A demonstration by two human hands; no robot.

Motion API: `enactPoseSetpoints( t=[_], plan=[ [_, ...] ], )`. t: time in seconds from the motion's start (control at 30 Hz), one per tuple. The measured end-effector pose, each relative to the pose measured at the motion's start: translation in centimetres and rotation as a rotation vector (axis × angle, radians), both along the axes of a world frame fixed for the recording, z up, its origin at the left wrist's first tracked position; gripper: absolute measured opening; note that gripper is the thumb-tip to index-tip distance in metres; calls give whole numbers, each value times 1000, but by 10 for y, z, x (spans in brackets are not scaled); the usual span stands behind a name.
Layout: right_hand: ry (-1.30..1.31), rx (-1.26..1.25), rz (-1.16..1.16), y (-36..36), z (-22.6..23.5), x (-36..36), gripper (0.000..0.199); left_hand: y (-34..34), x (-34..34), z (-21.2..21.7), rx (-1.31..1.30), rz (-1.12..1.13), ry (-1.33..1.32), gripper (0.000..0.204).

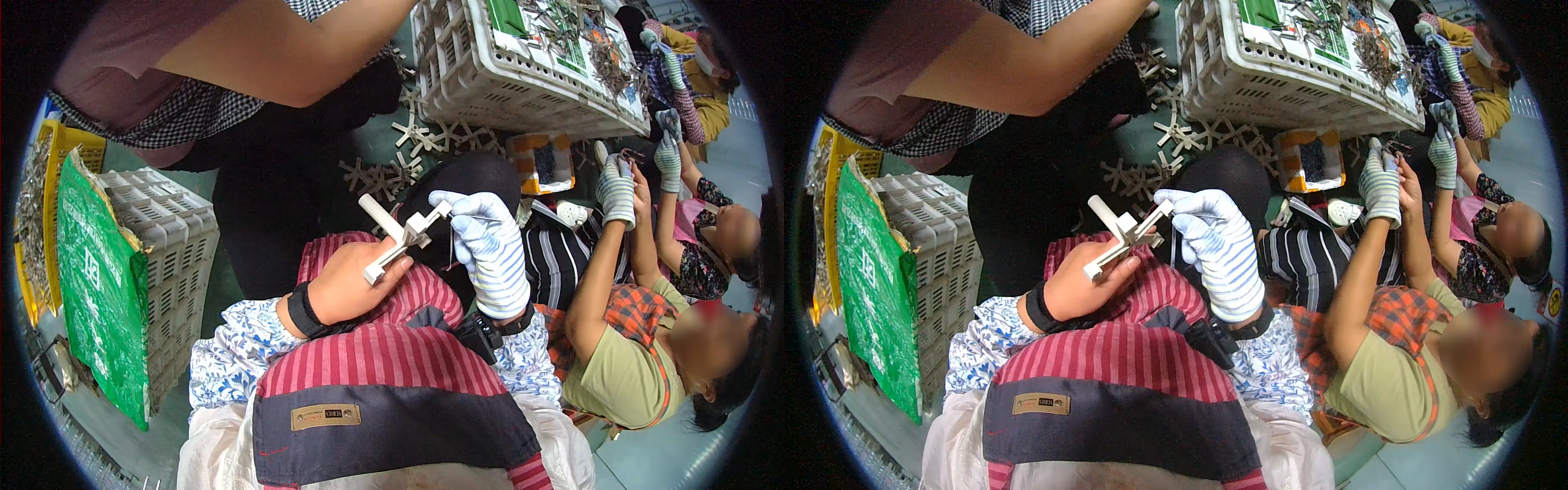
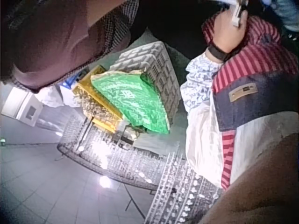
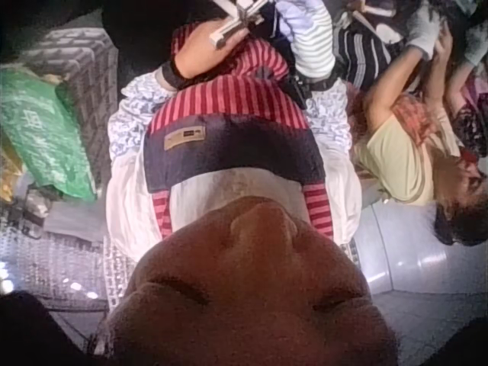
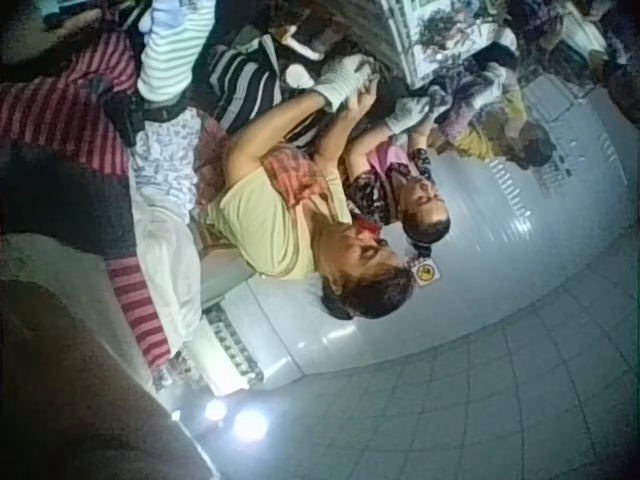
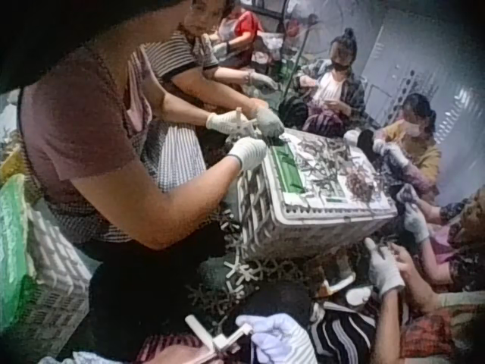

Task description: Assembling small white plastic components by hand and with a small clipping tool in a factory environment.

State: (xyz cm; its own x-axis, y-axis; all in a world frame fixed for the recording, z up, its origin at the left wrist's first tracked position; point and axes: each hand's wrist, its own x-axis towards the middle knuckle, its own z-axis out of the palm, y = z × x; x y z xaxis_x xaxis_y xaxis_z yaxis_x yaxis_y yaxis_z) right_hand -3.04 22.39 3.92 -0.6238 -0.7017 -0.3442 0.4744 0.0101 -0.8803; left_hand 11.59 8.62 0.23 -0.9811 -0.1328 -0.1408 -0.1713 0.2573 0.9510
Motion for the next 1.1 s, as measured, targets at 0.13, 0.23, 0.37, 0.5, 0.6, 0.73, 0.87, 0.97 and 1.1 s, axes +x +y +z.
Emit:
enactPoseSetpoints(
  t=[0.13, 0.23, 0.37, 0.5, 0.6, 0.73, 0.87, 0.97, 1.1],
  plan=[
    [23, -51, -26, -1, -11, 2, 15, 4, 2, -5, 163, -19, -95, 28],
    [27, -27, -40, 1, -20, 4, 15, 4, 3, -7, 237, -89, -147, 28],
    [-23, 13, -10, 9, -11, 2, 15, -14, 2, 3, 167, -336, -89, 28],
    [-93, 13, 29, 18, -11, 4, 16, -50, -1, 24, -6, -542, 36, 31],
    [-102, -46, 40, 18, -9, 4, 17, -64, -1, 21, -195, -472, 138, 31],
    [-141, -161, 81, 13, -13, 9, 16, -62, -18, 18, -304, -116, 348, 36],
    [-98, 17, 94, 8, 5, 6, 13, -34, -31, 18, 229, -304, 86, 50],
    [-63, 26, 99, 13, 7, 5, 13, -17, -28, 1, 583, -287, 89, 54],
    [-38, 69, 152, 18, 3, 7, 15, 1, -22, -10, 1021, -200, 95, 54]
  ],
)
